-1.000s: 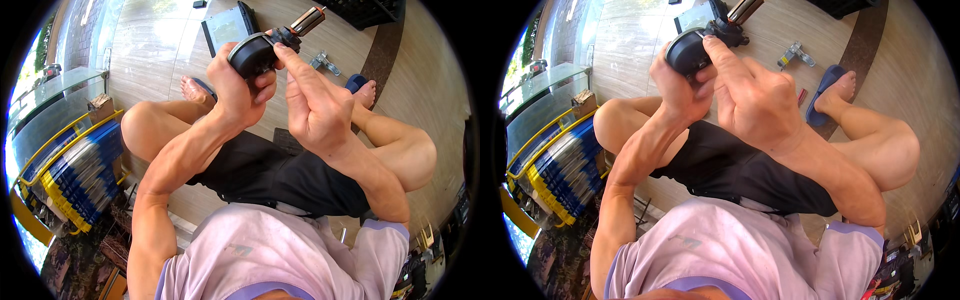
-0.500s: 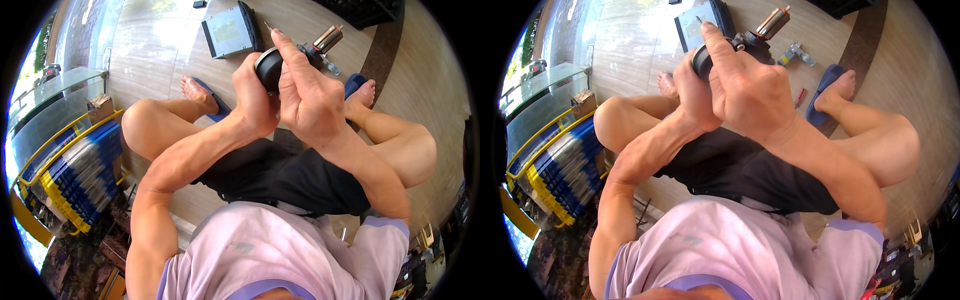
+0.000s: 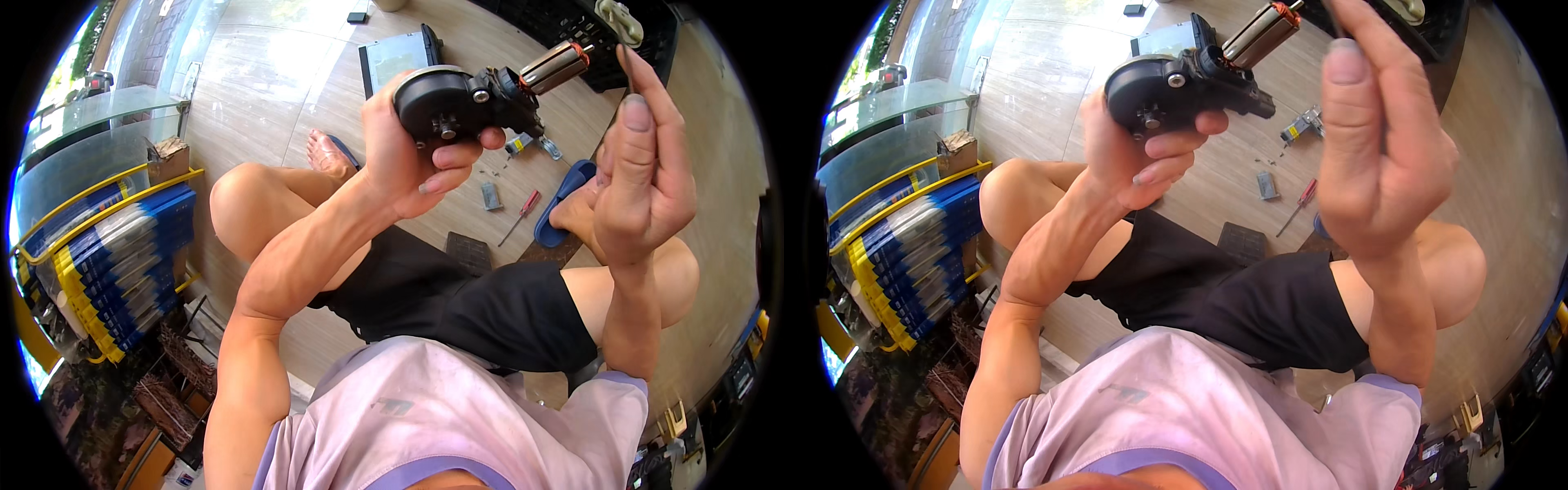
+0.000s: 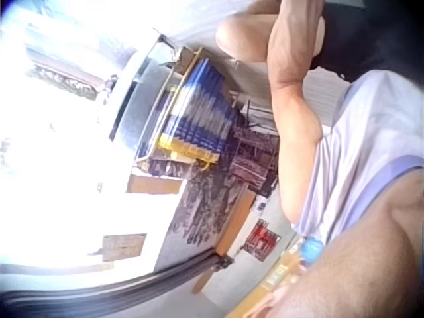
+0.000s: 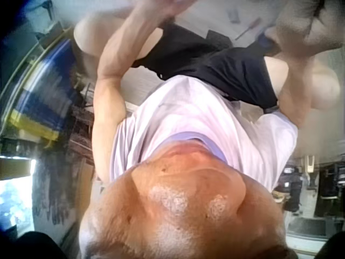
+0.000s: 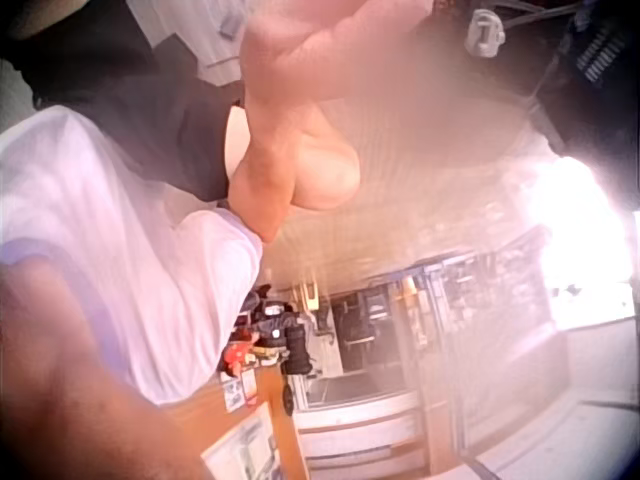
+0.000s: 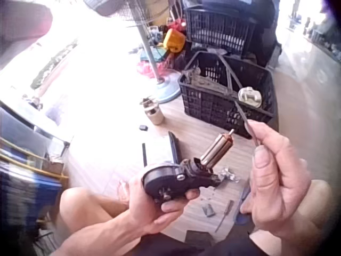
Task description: The person disassembles a small motor assembly by removing a metal rotor from a black plastic housing and then uses a small screwdriver to pry a component.
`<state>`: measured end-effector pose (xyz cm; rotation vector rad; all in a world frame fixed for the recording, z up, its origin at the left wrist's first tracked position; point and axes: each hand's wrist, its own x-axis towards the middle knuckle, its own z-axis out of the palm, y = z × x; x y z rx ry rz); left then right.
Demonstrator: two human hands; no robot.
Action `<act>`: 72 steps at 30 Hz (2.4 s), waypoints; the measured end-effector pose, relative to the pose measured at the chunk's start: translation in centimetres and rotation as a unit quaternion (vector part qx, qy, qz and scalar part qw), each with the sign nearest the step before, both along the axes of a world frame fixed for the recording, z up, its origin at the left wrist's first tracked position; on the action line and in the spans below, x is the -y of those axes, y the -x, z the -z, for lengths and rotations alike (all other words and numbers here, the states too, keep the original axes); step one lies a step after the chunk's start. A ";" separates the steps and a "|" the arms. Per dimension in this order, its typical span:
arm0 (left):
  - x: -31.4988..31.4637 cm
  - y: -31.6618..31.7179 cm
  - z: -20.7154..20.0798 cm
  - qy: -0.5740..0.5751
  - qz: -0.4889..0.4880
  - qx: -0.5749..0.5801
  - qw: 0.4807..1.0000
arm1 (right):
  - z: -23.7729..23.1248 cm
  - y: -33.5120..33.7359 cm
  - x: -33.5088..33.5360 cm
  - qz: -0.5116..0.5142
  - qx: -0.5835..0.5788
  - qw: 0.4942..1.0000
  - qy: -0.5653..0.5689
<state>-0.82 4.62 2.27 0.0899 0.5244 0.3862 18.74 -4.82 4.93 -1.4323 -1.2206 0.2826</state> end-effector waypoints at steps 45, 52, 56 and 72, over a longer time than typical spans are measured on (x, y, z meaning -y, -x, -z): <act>1.6 0.4 -0.1 -0.268 0.079 -0.095 0.955 | 2.7 -2.0 2.4 -0.153 -0.505 0.810 0.255; 2.1 0.8 -0.1 -0.434 0.082 -0.184 0.878 | 3.4 -2.3 2.9 -0.209 -0.526 0.787 0.245; 2.1 1.0 -0.5 -0.433 0.057 -0.198 0.877 | 3.8 -2.2 2.8 -0.218 -0.530 0.779 0.255; 2.5 0.8 0.3 -0.390 0.039 -0.122 0.912 | 4.0 -1.4 3.0 -0.233 -0.530 0.758 0.299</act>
